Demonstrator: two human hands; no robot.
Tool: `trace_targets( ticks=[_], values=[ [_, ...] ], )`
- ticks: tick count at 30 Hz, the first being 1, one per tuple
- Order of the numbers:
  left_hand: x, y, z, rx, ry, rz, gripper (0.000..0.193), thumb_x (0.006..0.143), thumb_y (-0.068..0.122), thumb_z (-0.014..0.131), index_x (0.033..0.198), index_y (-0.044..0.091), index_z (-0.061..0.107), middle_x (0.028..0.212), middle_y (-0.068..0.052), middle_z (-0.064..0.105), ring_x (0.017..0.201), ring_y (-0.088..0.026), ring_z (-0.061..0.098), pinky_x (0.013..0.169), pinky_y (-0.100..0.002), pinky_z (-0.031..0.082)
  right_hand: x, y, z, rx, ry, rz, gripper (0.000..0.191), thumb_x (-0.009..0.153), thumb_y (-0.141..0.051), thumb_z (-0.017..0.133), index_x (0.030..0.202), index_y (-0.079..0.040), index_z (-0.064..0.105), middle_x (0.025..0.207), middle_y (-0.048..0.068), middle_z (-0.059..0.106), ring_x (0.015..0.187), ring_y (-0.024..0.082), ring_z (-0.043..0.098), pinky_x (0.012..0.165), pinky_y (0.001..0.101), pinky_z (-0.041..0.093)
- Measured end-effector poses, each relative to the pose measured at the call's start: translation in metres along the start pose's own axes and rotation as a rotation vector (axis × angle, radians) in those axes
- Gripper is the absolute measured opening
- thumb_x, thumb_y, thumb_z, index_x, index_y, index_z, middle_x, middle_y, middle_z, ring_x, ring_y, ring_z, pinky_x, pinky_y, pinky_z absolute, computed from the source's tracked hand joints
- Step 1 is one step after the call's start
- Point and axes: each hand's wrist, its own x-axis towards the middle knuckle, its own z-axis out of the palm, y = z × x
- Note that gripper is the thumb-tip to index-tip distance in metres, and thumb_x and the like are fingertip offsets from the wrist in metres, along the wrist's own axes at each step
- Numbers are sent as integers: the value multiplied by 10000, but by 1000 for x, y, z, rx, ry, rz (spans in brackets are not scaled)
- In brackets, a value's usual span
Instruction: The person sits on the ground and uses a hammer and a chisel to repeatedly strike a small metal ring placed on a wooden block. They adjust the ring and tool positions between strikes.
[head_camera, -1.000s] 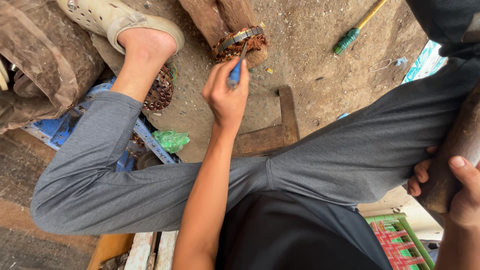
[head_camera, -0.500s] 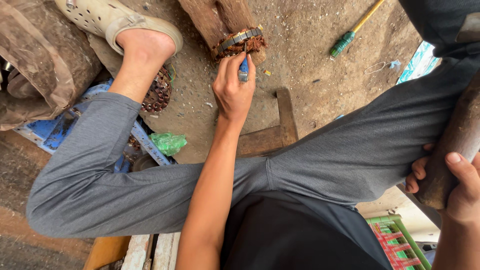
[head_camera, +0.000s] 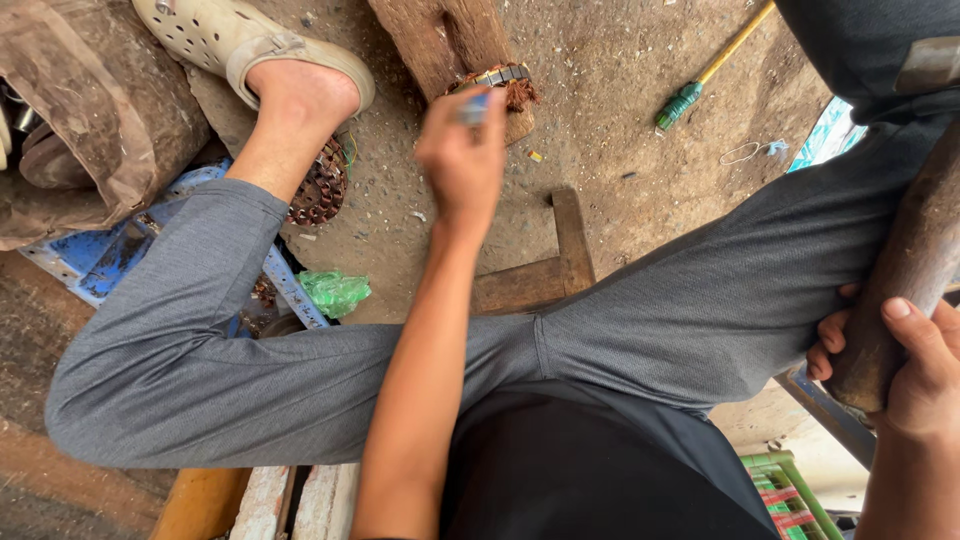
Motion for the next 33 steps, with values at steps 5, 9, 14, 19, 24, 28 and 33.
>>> trace_targets(
  ticks=[5,9,14,19,24,28,33],
  values=[
    [29,9,-81,-370,41,-455,164,903,59,791,1037,-18,737,912,-128,750,701,-128,718,569,-243,615,-3,-24,37,-82,46,5,321,1134,-237,569,1142,79,512,731,219,573,561,312,579,563,435,493],
    [44,11,-118,-375,-74,-319,163,955,-16,806,1096,-61,737,969,-159,724,807,-119,662,697,-243,568,30,-54,83,-457,55,-85,236,1052,-160,655,1121,35,540,760,128,604,554,233,595,465,355,493],
    [43,27,-108,56,-233,-38,194,935,-34,762,1127,-18,736,1046,-156,770,924,-241,745,814,-327,594,148,-58,158,-1140,17,-286,428,1036,-346,711,1227,30,634,892,171,705,718,288,721,674,430,558],
    [31,52,-78,238,-387,227,315,894,-143,625,1146,9,737,1202,-204,653,1024,-312,714,899,-375,622,262,5,244,-1546,-11,-488,382,1151,-362,556,1275,-1,542,958,231,700,849,419,682,758,595,528],
    [15,55,-61,239,-399,240,267,883,-80,693,1142,-18,717,1136,-139,652,1015,-314,712,887,-395,612,228,7,270,-1258,-440,-637,553,846,-86,699,1375,-38,547,1274,293,594,1013,398,659,856,508,547],
    [6,39,-50,248,-501,362,204,894,-76,699,1096,-54,703,1044,-165,660,951,-325,727,788,-399,610,162,-25,284,-769,-730,-791,763,720,38,687,1462,23,510,1393,277,606,1186,393,661,1010,427,561],
    [-5,34,-39,160,-475,359,182,915,-64,687,1089,-19,713,1114,-171,717,987,-325,755,854,-364,628,118,-54,291,-1052,-622,-790,581,828,63,717,1395,40,590,1138,254,719,1015,400,711,878,459,580]
  ],
)
